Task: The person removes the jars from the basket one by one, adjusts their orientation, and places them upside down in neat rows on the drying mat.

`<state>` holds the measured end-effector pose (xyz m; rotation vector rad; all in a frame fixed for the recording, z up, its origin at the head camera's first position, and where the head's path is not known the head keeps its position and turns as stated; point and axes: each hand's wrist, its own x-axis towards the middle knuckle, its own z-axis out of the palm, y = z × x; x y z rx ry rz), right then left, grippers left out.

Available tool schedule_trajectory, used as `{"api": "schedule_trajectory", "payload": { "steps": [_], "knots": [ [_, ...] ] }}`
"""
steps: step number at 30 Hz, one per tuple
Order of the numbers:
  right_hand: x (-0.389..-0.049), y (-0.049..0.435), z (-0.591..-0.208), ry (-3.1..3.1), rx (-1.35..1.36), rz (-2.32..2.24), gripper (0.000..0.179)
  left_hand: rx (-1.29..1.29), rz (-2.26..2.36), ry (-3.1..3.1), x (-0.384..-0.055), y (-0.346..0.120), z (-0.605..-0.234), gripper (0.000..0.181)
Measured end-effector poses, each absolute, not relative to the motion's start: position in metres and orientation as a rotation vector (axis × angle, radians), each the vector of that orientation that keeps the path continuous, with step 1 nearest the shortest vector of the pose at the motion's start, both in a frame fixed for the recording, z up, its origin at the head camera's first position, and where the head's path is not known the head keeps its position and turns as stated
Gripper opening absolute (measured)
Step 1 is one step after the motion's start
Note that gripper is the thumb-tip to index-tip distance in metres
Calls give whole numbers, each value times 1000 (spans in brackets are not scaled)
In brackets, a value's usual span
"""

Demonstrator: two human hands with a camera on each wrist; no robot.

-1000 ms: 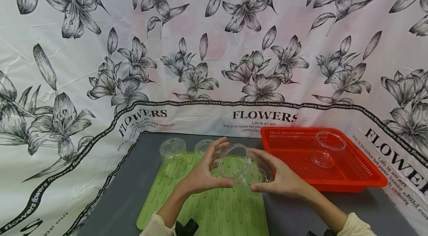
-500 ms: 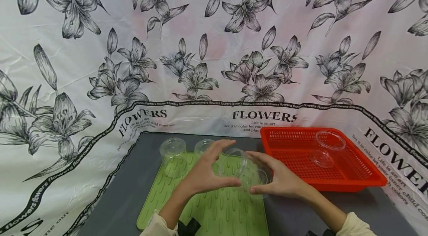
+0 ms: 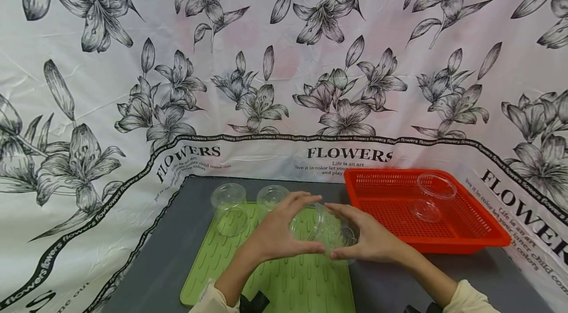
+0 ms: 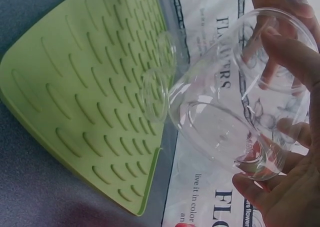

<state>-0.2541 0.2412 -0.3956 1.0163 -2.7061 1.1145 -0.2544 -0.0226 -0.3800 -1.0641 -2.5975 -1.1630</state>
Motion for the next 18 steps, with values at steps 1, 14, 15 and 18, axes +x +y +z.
{"api": "schedule_trajectory", "payload": {
  "steps": [1,14,15,18],
  "knots": [
    [-254,241,-395,-2708,1012,1108,95,-1070,-1142,-2597,-254,-22,-380,90],
    [-251,240,-396,-2719,966,1080,96,-1112,-1042,-2647,-252,-21,-381,80],
    [-251,240,-396,-2721,958,1077,96,-1117,-1044,-2646,-252,-21,-381,79],
    [-250,241,-395,-2731,944,1072,96,-1132,-1053,-2638,-253,-21,-382,76]
  ]
}}
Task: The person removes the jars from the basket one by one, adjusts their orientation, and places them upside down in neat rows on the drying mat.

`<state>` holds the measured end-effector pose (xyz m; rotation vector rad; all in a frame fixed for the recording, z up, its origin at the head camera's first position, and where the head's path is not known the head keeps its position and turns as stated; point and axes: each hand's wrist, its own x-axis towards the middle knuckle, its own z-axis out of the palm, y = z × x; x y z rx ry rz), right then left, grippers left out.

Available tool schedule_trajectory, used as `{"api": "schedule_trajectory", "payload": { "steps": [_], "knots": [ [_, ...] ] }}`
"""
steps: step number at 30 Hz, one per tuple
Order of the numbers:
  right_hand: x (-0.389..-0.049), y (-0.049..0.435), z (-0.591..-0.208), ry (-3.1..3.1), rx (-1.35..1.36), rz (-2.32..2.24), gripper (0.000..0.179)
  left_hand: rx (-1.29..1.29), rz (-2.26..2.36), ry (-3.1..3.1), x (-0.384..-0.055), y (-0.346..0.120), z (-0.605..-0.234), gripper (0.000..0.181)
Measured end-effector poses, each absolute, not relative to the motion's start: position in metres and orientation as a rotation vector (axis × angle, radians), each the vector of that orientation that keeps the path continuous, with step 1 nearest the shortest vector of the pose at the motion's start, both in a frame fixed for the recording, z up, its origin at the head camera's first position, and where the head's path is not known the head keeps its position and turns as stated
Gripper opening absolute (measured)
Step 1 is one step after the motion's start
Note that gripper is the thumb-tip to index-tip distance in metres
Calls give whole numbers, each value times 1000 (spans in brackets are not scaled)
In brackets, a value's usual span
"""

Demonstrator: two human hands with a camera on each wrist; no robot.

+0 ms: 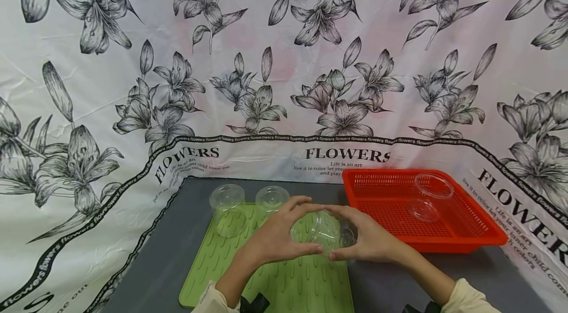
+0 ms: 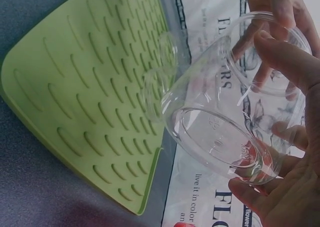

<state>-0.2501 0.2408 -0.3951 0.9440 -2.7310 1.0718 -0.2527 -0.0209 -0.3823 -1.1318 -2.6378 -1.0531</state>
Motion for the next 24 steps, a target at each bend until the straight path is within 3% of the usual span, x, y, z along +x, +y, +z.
{"api": "schedule_trajectory", "payload": {
  "steps": [24],
  "knots": [
    [-249,241,-395,-2631,921,1043,99,-1136,-1226,-2570,-257,-30,-390,66]
  ]
}}
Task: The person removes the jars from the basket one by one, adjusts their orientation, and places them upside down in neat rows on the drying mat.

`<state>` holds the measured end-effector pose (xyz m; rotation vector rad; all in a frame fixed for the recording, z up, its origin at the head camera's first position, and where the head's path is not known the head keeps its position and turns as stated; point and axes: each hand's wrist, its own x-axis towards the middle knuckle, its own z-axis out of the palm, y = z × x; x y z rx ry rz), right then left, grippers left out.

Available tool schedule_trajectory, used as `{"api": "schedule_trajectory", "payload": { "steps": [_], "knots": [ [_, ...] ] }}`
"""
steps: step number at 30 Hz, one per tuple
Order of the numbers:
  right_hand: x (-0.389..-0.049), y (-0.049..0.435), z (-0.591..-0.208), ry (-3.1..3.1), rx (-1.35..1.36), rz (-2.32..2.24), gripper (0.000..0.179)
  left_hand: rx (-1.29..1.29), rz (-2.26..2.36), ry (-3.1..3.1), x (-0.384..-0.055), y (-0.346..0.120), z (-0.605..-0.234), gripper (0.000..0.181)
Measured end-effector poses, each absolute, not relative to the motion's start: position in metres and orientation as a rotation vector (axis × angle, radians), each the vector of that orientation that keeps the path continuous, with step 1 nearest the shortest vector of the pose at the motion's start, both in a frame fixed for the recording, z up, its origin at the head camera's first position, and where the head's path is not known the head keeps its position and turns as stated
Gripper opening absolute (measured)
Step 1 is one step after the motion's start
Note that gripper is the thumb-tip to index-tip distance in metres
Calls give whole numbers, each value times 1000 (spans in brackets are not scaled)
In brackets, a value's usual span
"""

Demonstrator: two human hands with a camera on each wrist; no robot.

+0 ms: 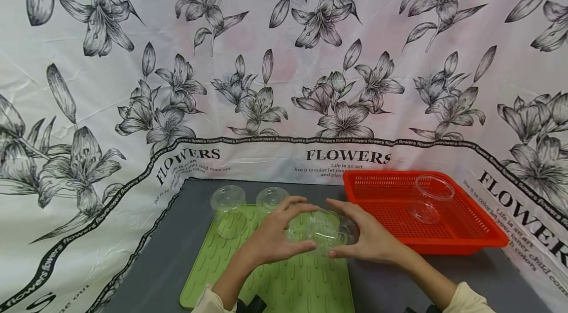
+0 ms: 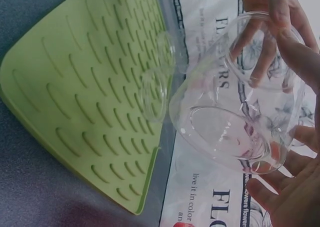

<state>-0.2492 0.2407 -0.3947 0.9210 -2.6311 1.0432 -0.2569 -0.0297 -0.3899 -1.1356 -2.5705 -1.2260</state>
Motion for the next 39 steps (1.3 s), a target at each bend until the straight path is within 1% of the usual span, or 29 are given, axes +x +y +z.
{"api": "schedule_trajectory", "payload": {
  "steps": [6,13,18,25,31,39],
  "knots": [
    [-249,245,-398,-2616,896,1125,101,-1078,-1352,-2553,-257,-35,-393,67],
    [-250,250,-402,-2608,830,1190,107,-1025,-1503,-2479,-258,-42,-396,69],
    [-250,254,-405,-2608,805,1274,107,-961,-1621,-2416,-258,-45,-400,69],
    [-249,256,-409,-2608,781,1390,107,-967,-1795,-2230,-258,-49,-405,68],
    [-252,253,-412,-2526,863,1597,103,-1030,-1960,-2098,-261,-52,-409,68],
    [-255,250,-412,-2390,992,1784,97,-1051,-1993,-2066,-263,-54,-411,66]
  ]
}}
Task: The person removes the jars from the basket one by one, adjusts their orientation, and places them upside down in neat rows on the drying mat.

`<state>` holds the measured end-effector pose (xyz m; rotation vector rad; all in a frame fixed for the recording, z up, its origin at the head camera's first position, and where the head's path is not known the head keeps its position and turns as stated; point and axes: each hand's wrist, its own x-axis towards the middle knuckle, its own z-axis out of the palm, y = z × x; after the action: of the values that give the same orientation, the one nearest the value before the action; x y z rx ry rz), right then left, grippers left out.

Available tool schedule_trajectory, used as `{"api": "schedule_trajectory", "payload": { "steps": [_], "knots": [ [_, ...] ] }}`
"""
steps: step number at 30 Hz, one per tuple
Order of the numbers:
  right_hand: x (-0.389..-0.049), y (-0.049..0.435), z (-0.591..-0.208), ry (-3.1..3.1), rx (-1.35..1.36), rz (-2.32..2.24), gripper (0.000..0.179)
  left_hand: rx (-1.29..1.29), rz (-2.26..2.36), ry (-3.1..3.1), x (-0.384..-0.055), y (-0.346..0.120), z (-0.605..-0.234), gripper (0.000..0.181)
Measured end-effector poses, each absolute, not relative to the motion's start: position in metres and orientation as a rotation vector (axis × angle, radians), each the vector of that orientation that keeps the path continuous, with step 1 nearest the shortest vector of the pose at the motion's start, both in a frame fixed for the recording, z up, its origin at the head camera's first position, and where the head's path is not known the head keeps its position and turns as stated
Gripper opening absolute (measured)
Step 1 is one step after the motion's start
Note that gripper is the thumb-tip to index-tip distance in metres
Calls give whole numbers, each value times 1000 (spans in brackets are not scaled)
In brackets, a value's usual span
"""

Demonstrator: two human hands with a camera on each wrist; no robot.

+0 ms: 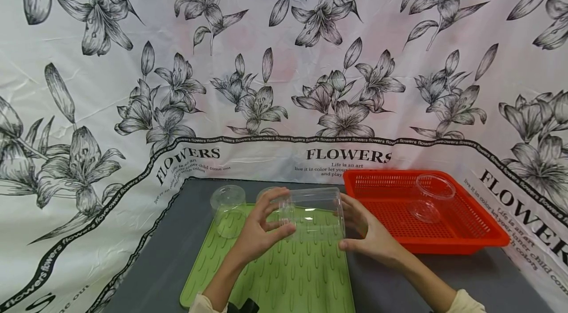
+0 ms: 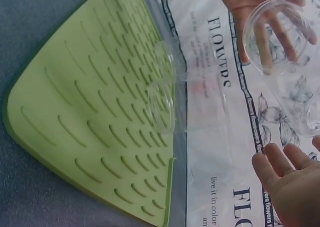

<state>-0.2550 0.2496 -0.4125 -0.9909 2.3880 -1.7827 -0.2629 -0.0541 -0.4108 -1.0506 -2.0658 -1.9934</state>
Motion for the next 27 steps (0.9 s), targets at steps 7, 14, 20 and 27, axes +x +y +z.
{"api": "schedule_trajectory", "payload": {
  "steps": [7,14,20,27],
  "knots": [
    [-254,247,-410,2193,-993,-1925,90,-1035,-2044,-2042,-262,-52,-412,66],
    [-252,245,-408,2031,-960,-2026,83,-1007,-2085,-2026,-261,-49,-418,68],
    [-251,245,-407,2010,-921,-2061,81,-1033,-2129,-1968,-261,-45,-422,67],
    [-251,246,-406,2007,-909,-2076,82,-1060,-2104,-1977,-264,-45,-426,69]
  ]
}}
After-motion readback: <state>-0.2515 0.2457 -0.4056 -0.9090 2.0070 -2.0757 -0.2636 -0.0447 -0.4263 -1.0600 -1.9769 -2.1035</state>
